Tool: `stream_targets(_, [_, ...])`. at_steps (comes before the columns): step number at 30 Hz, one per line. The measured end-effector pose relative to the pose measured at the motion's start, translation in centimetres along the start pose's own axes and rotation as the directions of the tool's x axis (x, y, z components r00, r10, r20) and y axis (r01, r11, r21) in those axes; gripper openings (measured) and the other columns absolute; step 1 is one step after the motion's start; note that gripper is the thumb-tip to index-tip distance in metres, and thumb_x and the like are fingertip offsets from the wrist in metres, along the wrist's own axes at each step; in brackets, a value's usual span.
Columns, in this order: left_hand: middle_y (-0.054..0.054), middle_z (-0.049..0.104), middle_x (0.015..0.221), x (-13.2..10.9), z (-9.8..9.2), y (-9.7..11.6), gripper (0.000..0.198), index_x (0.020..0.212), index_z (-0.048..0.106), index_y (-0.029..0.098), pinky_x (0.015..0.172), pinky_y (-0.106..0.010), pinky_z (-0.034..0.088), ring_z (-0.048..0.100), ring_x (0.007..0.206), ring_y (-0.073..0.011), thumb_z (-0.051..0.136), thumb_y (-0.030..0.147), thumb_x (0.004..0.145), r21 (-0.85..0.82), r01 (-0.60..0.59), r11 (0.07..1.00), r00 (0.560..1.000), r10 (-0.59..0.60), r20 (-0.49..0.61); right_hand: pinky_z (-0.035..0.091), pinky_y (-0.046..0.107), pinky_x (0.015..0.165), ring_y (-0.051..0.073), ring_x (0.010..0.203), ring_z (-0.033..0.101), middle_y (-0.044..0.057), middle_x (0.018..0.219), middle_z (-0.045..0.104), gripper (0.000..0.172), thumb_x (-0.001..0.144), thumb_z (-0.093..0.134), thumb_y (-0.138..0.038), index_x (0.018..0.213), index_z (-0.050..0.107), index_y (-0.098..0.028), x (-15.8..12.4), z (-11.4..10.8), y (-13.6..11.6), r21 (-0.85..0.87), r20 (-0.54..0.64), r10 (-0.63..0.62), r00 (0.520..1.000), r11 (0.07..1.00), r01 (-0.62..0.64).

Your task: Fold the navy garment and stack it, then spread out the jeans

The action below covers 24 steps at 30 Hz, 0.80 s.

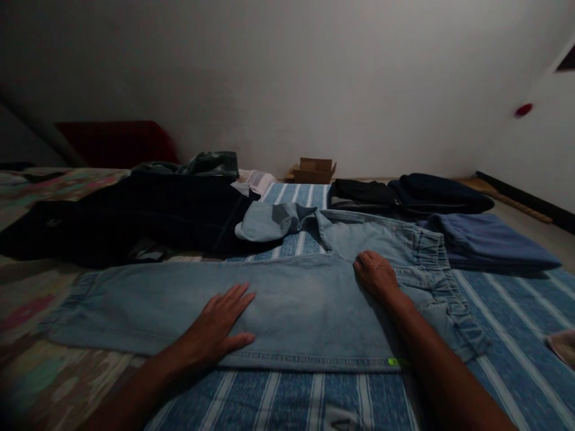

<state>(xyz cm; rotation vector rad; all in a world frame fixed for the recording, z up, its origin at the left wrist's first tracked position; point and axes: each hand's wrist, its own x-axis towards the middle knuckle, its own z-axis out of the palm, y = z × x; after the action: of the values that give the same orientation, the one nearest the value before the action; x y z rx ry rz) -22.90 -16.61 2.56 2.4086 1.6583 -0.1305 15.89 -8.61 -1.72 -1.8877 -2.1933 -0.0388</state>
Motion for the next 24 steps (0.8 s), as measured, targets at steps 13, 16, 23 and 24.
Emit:
stream_targets(13, [-0.008,0.023,0.151,1.8,2.7,0.4,0.073,0.141,0.039,0.025,0.108,-0.055,0.024,0.024,0.138,-0.0331,0.044,0.063,0.079,0.137,-0.029,0.99,0.994,0.044,-0.105,0.044,0.038,0.075,0.032,0.098,0.061,0.02,0.109,0.065,0.052,0.087,0.037,-0.048,0.115,0.06,-0.01,-7.2,-5.3,10.5,-0.029,-0.086,0.636,0.767,0.767,-0.64])
stream_targets(16, [-0.009,0.021,0.151,3.2,1.8,3.5,0.073,0.142,0.037,0.025,0.109,-0.054,0.023,0.023,0.138,-0.0321,0.045,0.061,0.08,0.106,-0.105,0.989,0.993,0.109,-0.037,0.045,0.038,0.069,0.033,0.092,0.064,0.02,0.103,0.067,0.059,0.083,0.039,-0.057,0.112,0.063,-0.011,-8.5,-5.6,12.3,0.009,-0.053,0.713,0.699,0.7,-0.714])
stream_targets(23, [-0.011,0.013,0.154,7.7,-0.3,11.8,0.072,0.145,0.03,0.022,0.112,-0.051,0.017,0.011,0.141,-0.0285,0.045,0.058,0.085,-0.034,-0.366,0.93,0.93,0.367,0.028,0.045,0.034,0.064,0.03,0.086,0.065,0.016,0.092,0.071,0.057,0.077,0.046,-0.064,0.091,0.069,-0.014,-8.5,-5.1,13.7,0.148,0.027,0.722,0.692,0.681,-0.717])
stream_targets(24, [-0.011,0.012,0.154,8.5,-0.4,12.7,0.071,0.145,0.029,0.021,0.112,-0.05,0.016,0.01,0.141,-0.028,0.043,0.058,0.086,-0.042,-0.383,0.923,0.923,0.384,0.032,0.045,0.033,0.062,0.029,0.082,0.065,0.015,0.088,0.071,0.054,0.076,0.047,-0.063,0.085,0.07,-0.014,-8.3,-5.0,13.7,0.165,0.042,0.721,0.692,0.678,-0.716])
